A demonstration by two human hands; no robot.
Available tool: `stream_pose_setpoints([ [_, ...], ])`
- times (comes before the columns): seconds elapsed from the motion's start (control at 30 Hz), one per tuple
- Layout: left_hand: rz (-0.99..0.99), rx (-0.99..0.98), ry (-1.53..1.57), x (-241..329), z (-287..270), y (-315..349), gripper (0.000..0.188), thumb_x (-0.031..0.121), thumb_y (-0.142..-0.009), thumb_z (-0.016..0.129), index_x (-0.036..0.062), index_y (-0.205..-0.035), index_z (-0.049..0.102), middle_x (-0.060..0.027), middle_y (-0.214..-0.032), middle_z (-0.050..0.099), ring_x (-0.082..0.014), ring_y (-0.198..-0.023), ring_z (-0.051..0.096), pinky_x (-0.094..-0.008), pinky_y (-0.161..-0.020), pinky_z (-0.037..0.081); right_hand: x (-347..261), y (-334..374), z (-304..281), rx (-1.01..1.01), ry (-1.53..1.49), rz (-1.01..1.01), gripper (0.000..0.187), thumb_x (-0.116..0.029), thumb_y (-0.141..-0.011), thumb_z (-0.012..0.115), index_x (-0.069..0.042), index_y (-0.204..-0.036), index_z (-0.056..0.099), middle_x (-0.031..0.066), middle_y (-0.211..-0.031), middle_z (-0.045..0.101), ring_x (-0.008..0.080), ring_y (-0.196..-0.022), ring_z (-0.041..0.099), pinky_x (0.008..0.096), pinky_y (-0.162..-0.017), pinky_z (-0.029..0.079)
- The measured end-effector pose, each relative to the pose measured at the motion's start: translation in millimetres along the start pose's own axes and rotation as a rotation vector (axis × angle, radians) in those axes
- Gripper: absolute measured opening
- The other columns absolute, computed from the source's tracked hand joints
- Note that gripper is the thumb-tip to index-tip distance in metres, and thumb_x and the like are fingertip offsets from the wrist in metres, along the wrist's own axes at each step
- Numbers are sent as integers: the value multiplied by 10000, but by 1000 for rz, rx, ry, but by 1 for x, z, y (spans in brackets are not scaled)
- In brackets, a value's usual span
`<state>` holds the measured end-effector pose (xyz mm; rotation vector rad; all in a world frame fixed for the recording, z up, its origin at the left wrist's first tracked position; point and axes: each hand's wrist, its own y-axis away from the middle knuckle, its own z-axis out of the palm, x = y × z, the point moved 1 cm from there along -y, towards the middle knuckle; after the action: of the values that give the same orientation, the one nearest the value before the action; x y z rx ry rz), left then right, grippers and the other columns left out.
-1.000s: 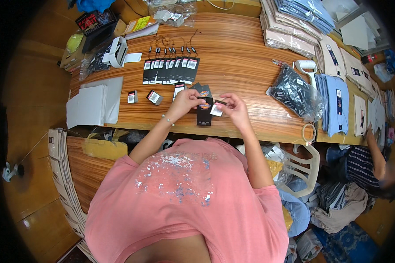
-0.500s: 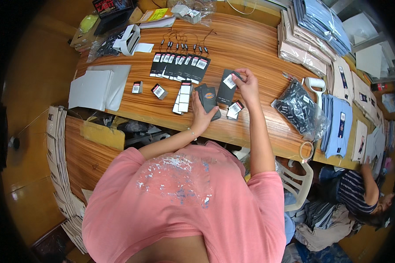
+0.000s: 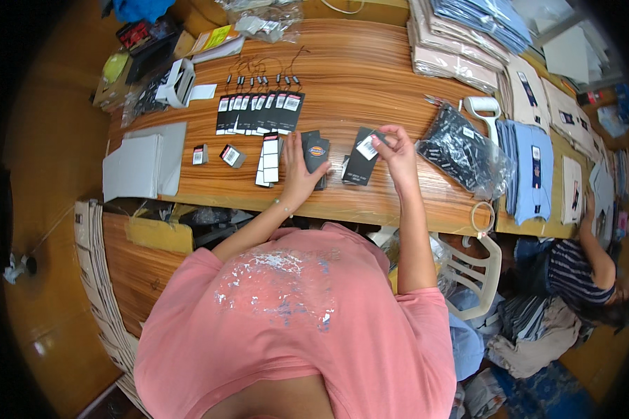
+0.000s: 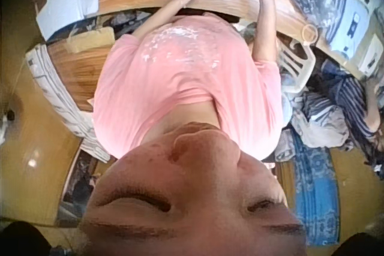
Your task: The person threads plastic fasteners through cardboard labels and attaches them to black fabric items on a wooden desk.
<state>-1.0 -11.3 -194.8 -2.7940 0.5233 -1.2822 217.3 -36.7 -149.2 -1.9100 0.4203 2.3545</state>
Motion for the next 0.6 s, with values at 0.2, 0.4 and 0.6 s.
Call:
stream_pose_setpoints([
  [0.2,-144,-311,927,69,-14,-23,271,147,-834,596,-45,-1017,540,-50,-860,621,-77,-771,571,-211,-661,458,-7,29,25,-30,-74,-88,269,6,-782,615,-32,-1007,473,68,-844,629,68,-711,558,173,-580,423],
  [0.4,-444,-483,942,86,-20,-25,142,115,-812,611,37,-926,579,-6,-818,619,-28,-669,538,-158,-537,393,-25,50,6,-20,225,-131,266,-111,-790,632,-17,-1010,517,8,-714,557,52,-615,482,192,-564,393],
  [0.6,-474,-512,826,72,-7,-19,136,120,-836,582,43,-946,568,6,-821,619,-20,-650,517,-151,-513,361,-5,69,-202,1118,459,-473,99,-91,-814,561,-9,-862,586,27,-782,576,108,-693,510,239,-655,428],
])
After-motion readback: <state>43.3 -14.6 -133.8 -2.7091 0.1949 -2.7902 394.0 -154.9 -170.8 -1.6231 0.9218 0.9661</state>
